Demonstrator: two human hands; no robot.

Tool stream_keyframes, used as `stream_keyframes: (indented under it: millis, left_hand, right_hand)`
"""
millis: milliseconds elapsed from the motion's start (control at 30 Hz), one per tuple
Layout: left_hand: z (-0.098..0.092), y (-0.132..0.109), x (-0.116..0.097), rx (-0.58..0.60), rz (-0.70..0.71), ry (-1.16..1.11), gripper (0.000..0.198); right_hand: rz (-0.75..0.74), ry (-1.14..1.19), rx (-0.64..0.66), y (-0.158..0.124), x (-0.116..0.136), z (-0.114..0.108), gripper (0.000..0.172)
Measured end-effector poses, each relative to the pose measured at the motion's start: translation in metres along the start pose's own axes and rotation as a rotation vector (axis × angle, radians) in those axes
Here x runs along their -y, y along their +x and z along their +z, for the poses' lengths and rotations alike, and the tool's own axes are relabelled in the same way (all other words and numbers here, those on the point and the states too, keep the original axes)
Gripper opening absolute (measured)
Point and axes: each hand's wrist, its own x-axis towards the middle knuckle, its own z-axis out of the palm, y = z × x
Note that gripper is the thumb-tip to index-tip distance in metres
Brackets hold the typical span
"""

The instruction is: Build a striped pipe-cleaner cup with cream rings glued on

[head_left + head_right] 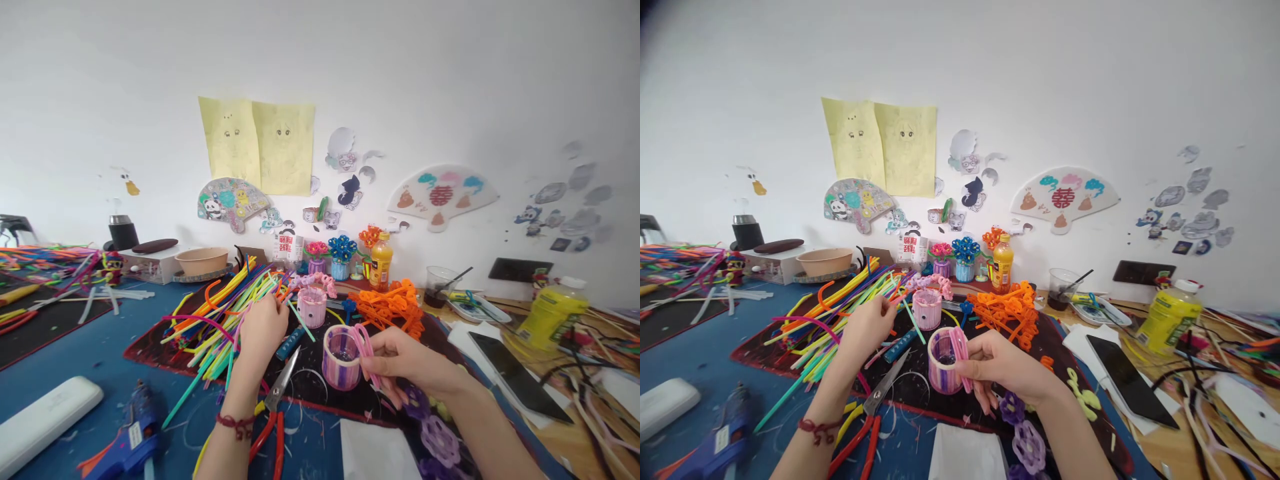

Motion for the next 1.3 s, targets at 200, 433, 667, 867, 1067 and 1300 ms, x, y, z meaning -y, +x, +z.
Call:
stream_keyframes:
  millis: [200,433,667,867,1067,1300]
  left_hand:
    - [-0.013,-0.004,-0.011,0.068,0.091,-0.585,0.028]
    - [-0.020,-0.023,-0.030,0.434,0.228,-0.950,0.037]
    - [-0.016,-0.031,-0.043,0.515,0.264,-0.945,0.037]
    - [-0.007,-0.031,-0.044,0.434,0.331,-0.892,0.032]
    - [0.010,-0.029,-0.044,0.422,0.427,-0.846,0.024]
    - [0.015,-0.032,-0.048,0.403,0.443,-0.737,0.026]
  right_hand:
    - [-0.013,-0.015,-0.057,0.002,-0.005,-0.002,0.042]
    - [-0.119,0.024,-0.141,0.004,-0.002,-0.001,0.044]
    - [-0.188,0.070,-0.284,0.006,0.005,0.001,0.045]
    - [-0.206,0.034,-0.280,0.007,0.007,0.004,0.046]
    - [-0.165,-0.087,-0.259,0.010,0.008,0.009,0.051]
    - [-0.157,-0.255,-0.229,0.013,0.000,0.007,0.057]
